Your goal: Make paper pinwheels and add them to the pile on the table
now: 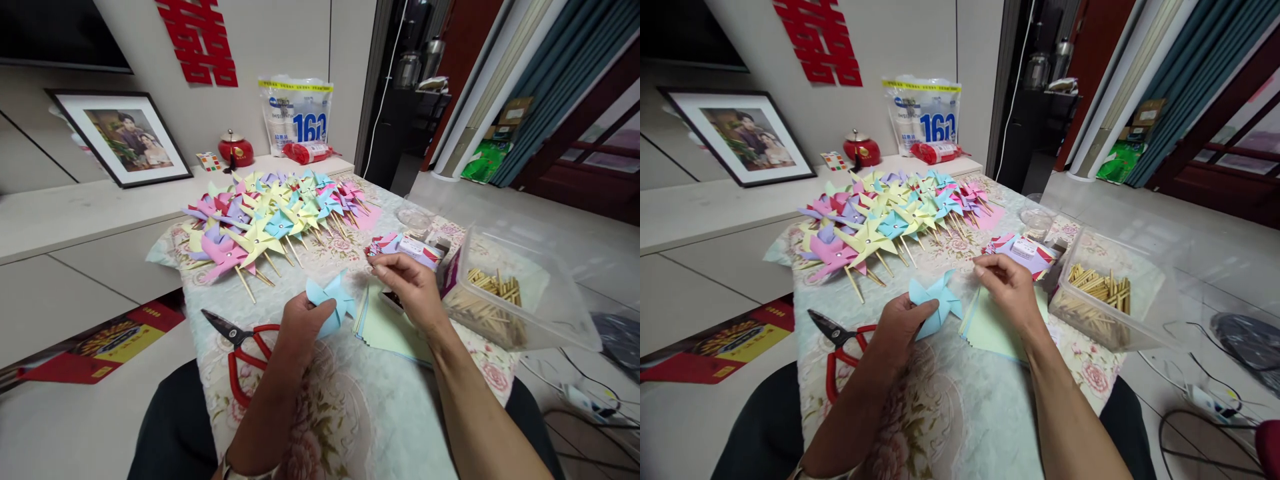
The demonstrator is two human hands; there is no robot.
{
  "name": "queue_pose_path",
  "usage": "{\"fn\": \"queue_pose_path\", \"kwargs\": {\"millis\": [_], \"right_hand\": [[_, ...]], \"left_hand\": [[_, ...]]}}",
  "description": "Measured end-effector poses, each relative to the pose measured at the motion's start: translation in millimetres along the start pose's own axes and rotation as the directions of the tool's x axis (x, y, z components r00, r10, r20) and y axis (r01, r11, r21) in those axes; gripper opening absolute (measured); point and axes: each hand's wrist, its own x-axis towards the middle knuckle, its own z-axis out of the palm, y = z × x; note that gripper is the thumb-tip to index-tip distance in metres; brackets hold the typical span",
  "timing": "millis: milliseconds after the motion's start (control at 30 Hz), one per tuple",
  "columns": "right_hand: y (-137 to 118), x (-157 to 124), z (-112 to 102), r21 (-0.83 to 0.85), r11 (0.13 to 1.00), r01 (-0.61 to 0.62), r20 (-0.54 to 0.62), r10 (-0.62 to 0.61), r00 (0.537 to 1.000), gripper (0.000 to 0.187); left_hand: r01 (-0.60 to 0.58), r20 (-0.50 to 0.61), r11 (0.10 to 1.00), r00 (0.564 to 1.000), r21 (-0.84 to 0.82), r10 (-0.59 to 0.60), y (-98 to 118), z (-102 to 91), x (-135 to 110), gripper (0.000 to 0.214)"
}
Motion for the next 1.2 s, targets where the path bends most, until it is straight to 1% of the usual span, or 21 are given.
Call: {"fn": "queue_pose_path", "kwargs": {"millis": [67,133,167,200,233,267,300,333,400,433,500,567,633,700,833,967,1033,1200], "right_hand": [[-1.1,2.1,-12.1,0.054,0.998,0.039,-0.138,-0.032,0.990,0.018],[-5.3,3.0,-23.7,0.045,0.997,0.061,-0.213,-0.050,0.976,0.017],[-9.0,3.1,-29.0,-0.004,0.998,0.057,-0.219,-0.057,0.974,0.016],[-13.7,3.1,-34.0,-0.088,0.995,0.047,-0.198,-0.064,0.978,0.015],[-19.3,3.1,-38.4,-0.203,0.978,0.037,-0.148,-0.068,0.987,0.014],[-25.5,3.1,-42.3,-0.339,0.940,0.039,-0.076,-0.068,0.995,0.014],[-31.6,3.0,-45.5,-0.477,0.877,0.060,0.016,-0.059,0.998,0.015],[-37.2,2.8,-47.6,-0.599,0.795,0.098,0.109,-0.040,0.993,0.016],[-44.7,2.0,-48.8,-0.763,0.620,0.184,0.260,0.034,0.965,0.018],[-46.0,1.2,-47.7,-0.815,0.540,0.211,0.303,0.085,0.949,0.020],[-43.7,-0.8,-43.2,-0.889,0.396,0.230,0.328,0.201,0.923,0.022],[-37.5,-2.5,-37.0,-0.937,0.271,0.220,0.299,0.296,0.907,0.026],[-31.8,-3.0,-30.7,-0.961,0.192,0.201,0.258,0.352,0.900,0.027],[-29.9,-2.3,-25.2,-0.971,0.153,0.182,0.229,0.387,0.893,0.029],[-36.0,-0.9,-18.3,-0.982,0.107,0.155,0.186,0.428,0.884,0.032],[-37.2,-2.0,-14.6,-0.985,0.082,0.149,0.170,0.440,0.882,0.035],[-34.6,-2.7,-13.2,-0.986,0.073,0.148,0.165,0.436,0.885,0.035],[-30.1,-1.7,-11.1,-0.992,0.026,0.124,0.122,0.437,0.891,0.038]], "left_hand": [[0.014,-0.001,1.000,1.000,-0.019,-0.014,-0.7,0.1,1.6,0.026],[0.014,0.004,0.999,1.000,-0.046,-0.014,-1.2,0.1,2.7,0.027],[0.015,0.004,0.998,1.000,-0.063,-0.015,-1.2,0.3,3.0,0.028],[0.020,0.004,0.997,1.000,-0.081,-0.020,-1.1,0.6,3.2,0.029],[0.024,0.003,0.995,1.000,-0.098,-0.024,-0.9,1.1,3.3,0.029],[0.025,0.000,0.993,1.000,-0.114,-0.025,-0.6,1.7,3.4,0.030],[0.021,-0.003,0.991,1.000,-0.129,-0.022,-0.3,2.4,3.6,0.029],[0.015,-0.005,0.990,1.000,-0.142,-0.016,0.0,3.0,3.8,0.029],[0.001,-0.011,0.986,1.000,-0.167,-0.003,0.1,4.0,4.4,0.027],[-0.003,-0.012,0.984,1.000,-0.180,0.001,-0.2,4.3,4.7,0.027],[-0.010,-0.021,0.978,1.000,-0.210,0.006,-0.9,4.6,5.2,0.028],[-0.027,-0.043,0.971,0.999,-0.238,0.017,-1.4,5.4,5.2,0.029],[-0.047,-0.071,0.964,0.997,-0.264,0.029,-0.6,8.0,5.2,0.027],[-0.061,-0.082,0.954,0.996,-0.293,0.038,2.3,13.1,5.9,0.026],[-0.094,-0.068,0.936,0.995,-0.338,0.076,11.4,29.2,11.1,0.030],[-0.102,-0.118,0.918,0.991,-0.383,0.060,11.8,40.9,18.0,0.030],[-0.091,-0.117,0.924,0.992,-0.372,0.051,7.4,41.5,20.7,0.029],[-0.117,-0.078,0.930,0.992,-0.347,0.096,-4.1,34.9,25.4,0.029]]}}
